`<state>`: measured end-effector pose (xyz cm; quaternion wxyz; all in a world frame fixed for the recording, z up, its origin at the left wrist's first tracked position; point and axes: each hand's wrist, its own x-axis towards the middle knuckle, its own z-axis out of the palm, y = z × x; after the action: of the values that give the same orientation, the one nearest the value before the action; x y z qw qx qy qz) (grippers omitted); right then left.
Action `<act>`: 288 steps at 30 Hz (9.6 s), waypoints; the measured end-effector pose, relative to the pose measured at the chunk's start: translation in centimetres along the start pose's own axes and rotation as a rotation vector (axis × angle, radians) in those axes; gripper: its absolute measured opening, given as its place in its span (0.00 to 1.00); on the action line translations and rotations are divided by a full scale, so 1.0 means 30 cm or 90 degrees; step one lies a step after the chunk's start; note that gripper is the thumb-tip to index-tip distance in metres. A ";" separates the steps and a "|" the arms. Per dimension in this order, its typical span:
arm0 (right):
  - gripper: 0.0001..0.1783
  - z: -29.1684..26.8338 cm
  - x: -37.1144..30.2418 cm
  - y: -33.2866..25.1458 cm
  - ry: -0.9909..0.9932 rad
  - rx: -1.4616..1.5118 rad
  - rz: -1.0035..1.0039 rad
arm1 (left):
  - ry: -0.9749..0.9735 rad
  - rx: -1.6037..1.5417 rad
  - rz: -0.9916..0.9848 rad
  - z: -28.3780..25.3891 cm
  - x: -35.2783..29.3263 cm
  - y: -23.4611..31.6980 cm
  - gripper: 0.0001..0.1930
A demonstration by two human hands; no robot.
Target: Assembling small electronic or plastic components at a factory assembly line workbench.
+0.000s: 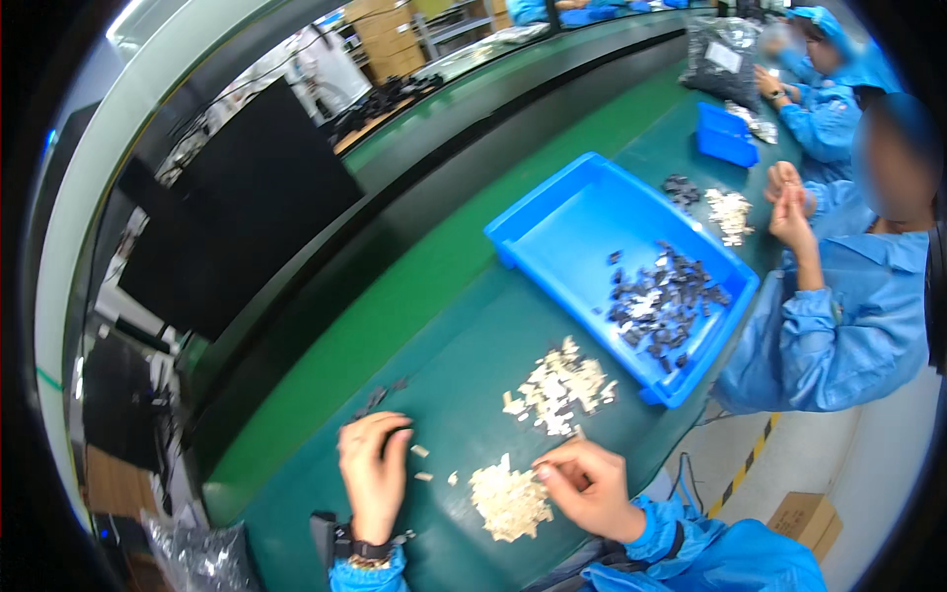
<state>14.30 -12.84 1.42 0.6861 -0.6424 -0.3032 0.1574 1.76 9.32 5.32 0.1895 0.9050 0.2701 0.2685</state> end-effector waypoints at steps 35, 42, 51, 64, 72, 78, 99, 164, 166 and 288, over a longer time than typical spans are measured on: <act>0.34 0.020 0.007 0.068 -0.121 0.050 -0.075 | -0.169 -0.111 0.303 0.061 -0.058 0.250 0.08; 0.28 0.014 0.004 0.070 -0.115 0.075 -0.058 | -0.183 -0.096 0.265 0.025 -0.086 0.307 0.09; 0.25 0.014 -0.003 0.074 -0.112 0.173 0.007 | -0.171 -0.091 0.205 -0.020 -0.069 0.405 0.11; 0.26 0.015 0.008 0.055 -0.119 0.090 -0.003 | -0.334 -0.481 0.217 -0.168 -0.073 0.322 0.06; 0.29 0.019 -0.008 0.053 -0.091 0.128 0.039 | -0.312 -0.468 0.191 -0.126 -0.076 0.328 0.06; 0.29 0.025 -0.010 0.055 -0.101 0.130 0.047 | -0.306 -0.471 0.181 -0.124 -0.093 0.310 0.06; 0.29 0.031 -0.008 0.085 -0.106 0.151 0.088 | -0.296 -0.487 0.159 -0.101 -0.105 0.292 0.05; 0.25 -0.034 0.028 0.067 -0.068 0.127 0.104 | -0.319 -1.131 0.249 -0.246 -0.234 0.266 0.07; 0.25 0.046 -0.005 0.060 -0.113 0.141 0.101 | -0.526 -1.244 0.232 -0.268 -0.127 0.315 0.09; 0.18 -0.009 -0.018 0.040 -0.085 0.124 0.071 | 0.076 -0.279 0.340 0.173 -0.206 0.088 0.19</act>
<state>14.25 -13.24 0.13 0.7136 -0.5766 -0.2954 0.2665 1.45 2.57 0.17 0.2861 0.8643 -0.0297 0.4126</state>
